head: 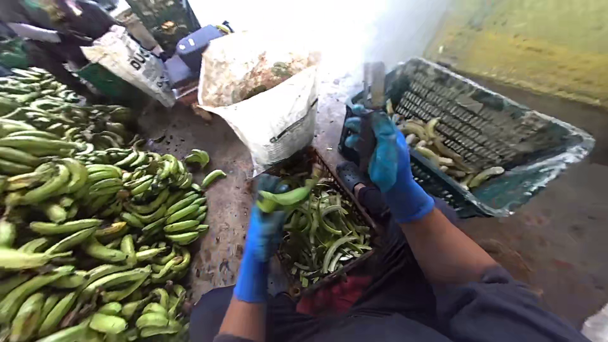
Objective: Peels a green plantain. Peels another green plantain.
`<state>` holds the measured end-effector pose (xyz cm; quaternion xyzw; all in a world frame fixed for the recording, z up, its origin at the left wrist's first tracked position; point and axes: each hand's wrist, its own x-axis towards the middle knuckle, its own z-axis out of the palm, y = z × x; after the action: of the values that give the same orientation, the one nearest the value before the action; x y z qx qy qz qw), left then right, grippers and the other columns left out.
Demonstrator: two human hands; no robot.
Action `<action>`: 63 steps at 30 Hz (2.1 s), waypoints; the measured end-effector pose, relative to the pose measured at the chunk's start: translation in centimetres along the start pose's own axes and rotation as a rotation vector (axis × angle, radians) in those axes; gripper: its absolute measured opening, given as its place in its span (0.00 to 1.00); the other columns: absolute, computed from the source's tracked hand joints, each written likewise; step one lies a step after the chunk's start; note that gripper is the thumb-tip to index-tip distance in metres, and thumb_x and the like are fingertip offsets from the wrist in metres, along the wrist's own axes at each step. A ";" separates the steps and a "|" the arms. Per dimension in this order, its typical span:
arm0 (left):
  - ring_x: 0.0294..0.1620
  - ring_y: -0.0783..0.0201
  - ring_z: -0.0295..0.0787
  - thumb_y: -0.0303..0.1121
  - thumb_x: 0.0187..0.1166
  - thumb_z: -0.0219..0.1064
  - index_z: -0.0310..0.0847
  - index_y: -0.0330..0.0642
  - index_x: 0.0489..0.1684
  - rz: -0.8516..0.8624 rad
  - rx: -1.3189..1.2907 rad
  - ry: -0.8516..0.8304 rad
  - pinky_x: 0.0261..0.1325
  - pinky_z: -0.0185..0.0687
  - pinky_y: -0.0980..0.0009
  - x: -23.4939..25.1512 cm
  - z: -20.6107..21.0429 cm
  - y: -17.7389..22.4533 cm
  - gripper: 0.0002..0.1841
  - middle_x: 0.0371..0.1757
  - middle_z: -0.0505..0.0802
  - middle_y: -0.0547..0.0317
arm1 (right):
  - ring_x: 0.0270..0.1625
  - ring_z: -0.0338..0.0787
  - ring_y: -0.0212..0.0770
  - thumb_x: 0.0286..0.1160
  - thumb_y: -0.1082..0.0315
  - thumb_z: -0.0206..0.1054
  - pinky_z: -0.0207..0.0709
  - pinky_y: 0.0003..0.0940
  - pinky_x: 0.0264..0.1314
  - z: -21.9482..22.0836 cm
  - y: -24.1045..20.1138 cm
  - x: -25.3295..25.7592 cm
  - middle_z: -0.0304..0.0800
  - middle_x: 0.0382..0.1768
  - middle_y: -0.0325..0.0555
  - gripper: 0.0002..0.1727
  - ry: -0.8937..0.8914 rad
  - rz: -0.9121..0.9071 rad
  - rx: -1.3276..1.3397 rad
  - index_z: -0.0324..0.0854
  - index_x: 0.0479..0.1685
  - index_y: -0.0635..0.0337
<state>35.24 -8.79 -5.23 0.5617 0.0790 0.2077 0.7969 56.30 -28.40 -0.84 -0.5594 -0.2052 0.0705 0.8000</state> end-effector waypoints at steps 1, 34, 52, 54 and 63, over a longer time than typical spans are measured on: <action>0.65 0.53 0.86 0.34 0.72 0.76 0.67 0.40 0.80 -0.080 0.092 0.000 0.66 0.86 0.54 -0.2 0.4 -1.8 0.35 0.68 0.87 0.48 | 0.46 0.91 0.38 0.94 0.54 0.42 0.88 0.35 0.50 0.7 0.4 -1.0 0.91 0.54 0.43 0.26 -0.001 0.089 0.017 0.71 0.78 0.57; 0.37 0.63 0.92 0.50 0.94 0.33 0.67 0.54 0.78 -0.030 -0.036 0.221 0.41 0.90 0.65 3.2 -0.1 4.1 0.25 0.44 0.93 0.54 | 0.59 0.89 0.50 0.80 0.36 0.55 0.73 0.65 0.60 5.0 1.9 -4.1 0.91 0.62 0.46 0.26 -0.726 -0.567 -0.886 0.84 0.72 0.25; 0.44 0.63 0.93 0.45 0.93 0.40 0.69 0.49 0.76 -0.063 0.015 0.149 0.45 0.90 0.66 2.5 1.0 4.0 0.22 0.50 0.93 0.53 | 0.55 0.91 0.58 0.79 0.42 0.60 0.75 0.65 0.54 6.1 3.3 -3.6 0.92 0.59 0.55 0.25 -0.477 -0.618 -0.936 0.86 0.71 0.36; 0.41 0.62 0.92 0.46 0.92 0.41 0.70 0.49 0.78 -0.302 0.068 -0.018 0.42 0.89 0.66 2.3 1.4 4.3 0.23 0.50 0.93 0.50 | 0.59 0.89 0.64 0.79 0.45 0.63 0.72 0.70 0.59 5.6 3.2 0.0 0.90 0.63 0.60 0.25 -0.271 -0.622 -1.013 0.87 0.70 0.42; 0.56 0.54 0.93 0.46 0.95 0.37 0.63 0.48 0.76 0.283 -0.192 0.429 0.59 0.90 0.57 3.5 1.8 3.9 0.21 0.61 0.91 0.53 | 0.58 0.89 0.48 0.80 0.38 0.59 0.71 0.52 0.65 6.7 3.6 -6.3 0.92 0.59 0.49 0.26 -0.449 -0.813 -0.901 0.88 0.65 0.39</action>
<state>38.06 -7.77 -0.59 0.4324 0.1467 0.4378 0.7745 48.29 -23.44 -3.83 -0.6896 -0.5724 -0.2162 0.3874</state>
